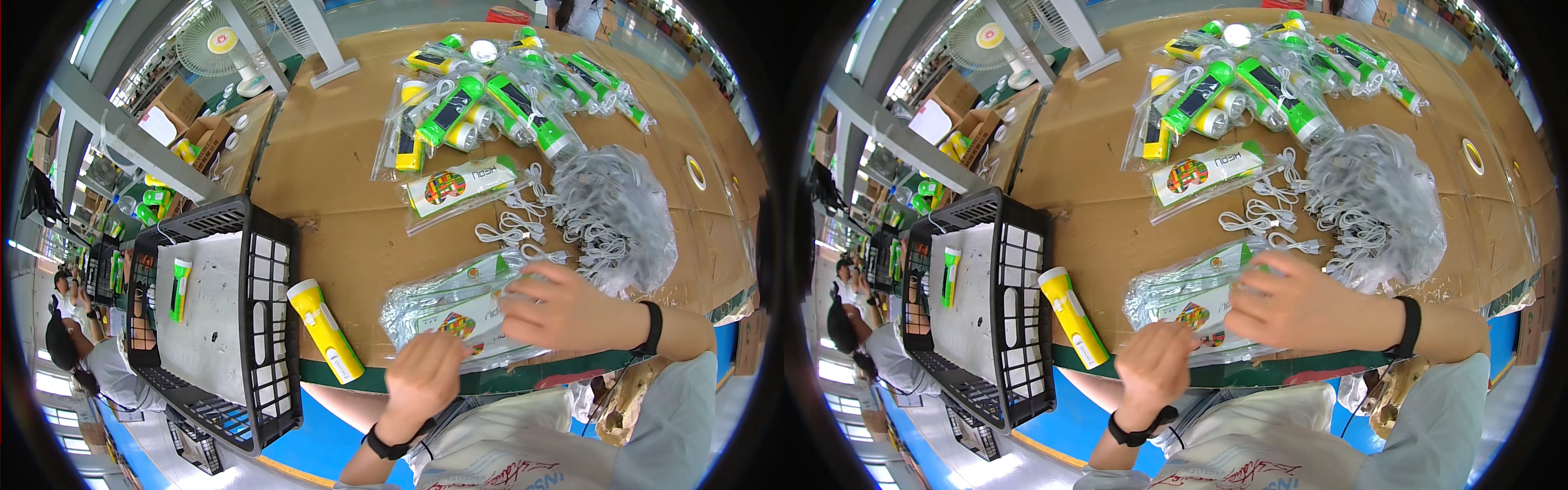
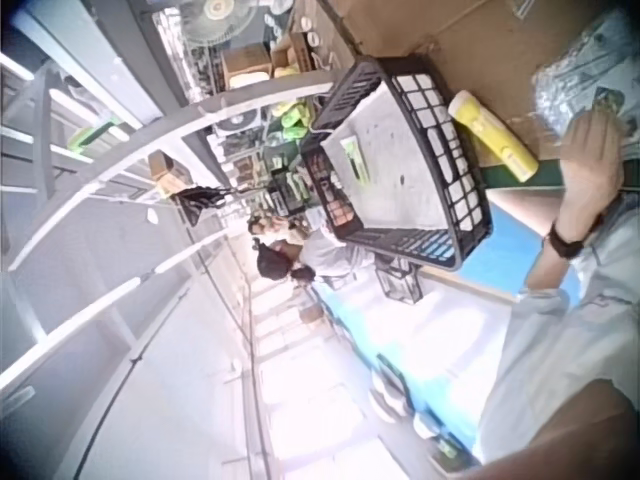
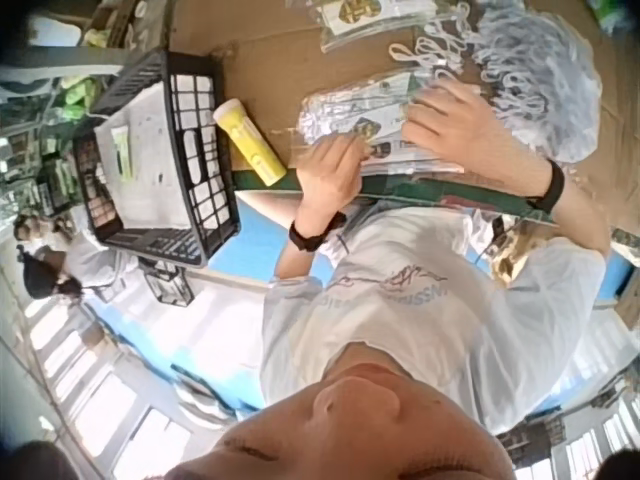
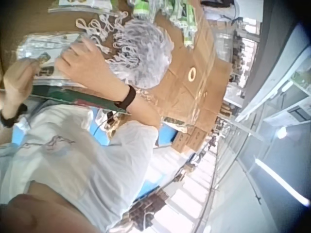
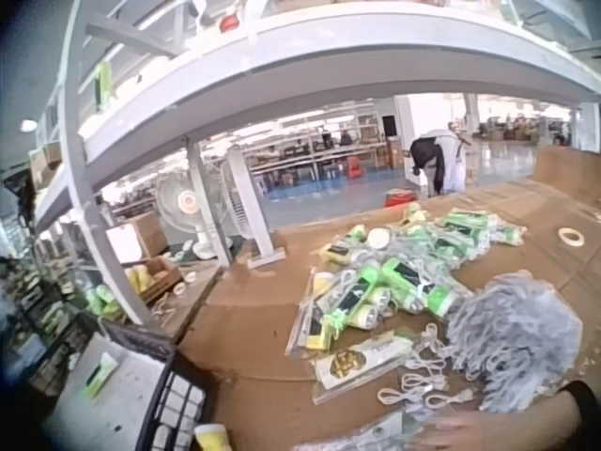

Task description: Assembling and packaging flashlights into plastic bags on an assembly line.

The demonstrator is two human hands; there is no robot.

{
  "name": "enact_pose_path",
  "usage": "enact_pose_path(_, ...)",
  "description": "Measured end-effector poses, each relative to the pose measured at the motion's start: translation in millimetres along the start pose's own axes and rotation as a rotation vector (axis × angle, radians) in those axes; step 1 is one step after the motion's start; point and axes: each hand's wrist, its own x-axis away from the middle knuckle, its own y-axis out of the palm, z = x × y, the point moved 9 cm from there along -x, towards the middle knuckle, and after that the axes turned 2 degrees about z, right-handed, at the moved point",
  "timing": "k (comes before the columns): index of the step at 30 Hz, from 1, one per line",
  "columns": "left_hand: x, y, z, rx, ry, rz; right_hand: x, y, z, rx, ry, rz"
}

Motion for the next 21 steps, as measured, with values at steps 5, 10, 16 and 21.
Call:
enact_pose_path(5, 23, -63, -31, -0.106, -0.135, 0.075, 0, -28, 36, -0.058, 0.143, 0.195)
enact_pose_path(10, 32, -64, -39, 0.24, -0.318, 0.133, -21, -10, 25, -0.379, 0.172, 0.14)
enact_pose_path(16, 48, -63, -46, 0.409, -0.504, 0.147, -49, -47, -45, 0.018, -0.101, 0.44)
enact_pose_path(21, 47, -69, -42, 0.437, -0.409, 0.198, -72, -20, -87, -0.021, -0.315, 0.294)
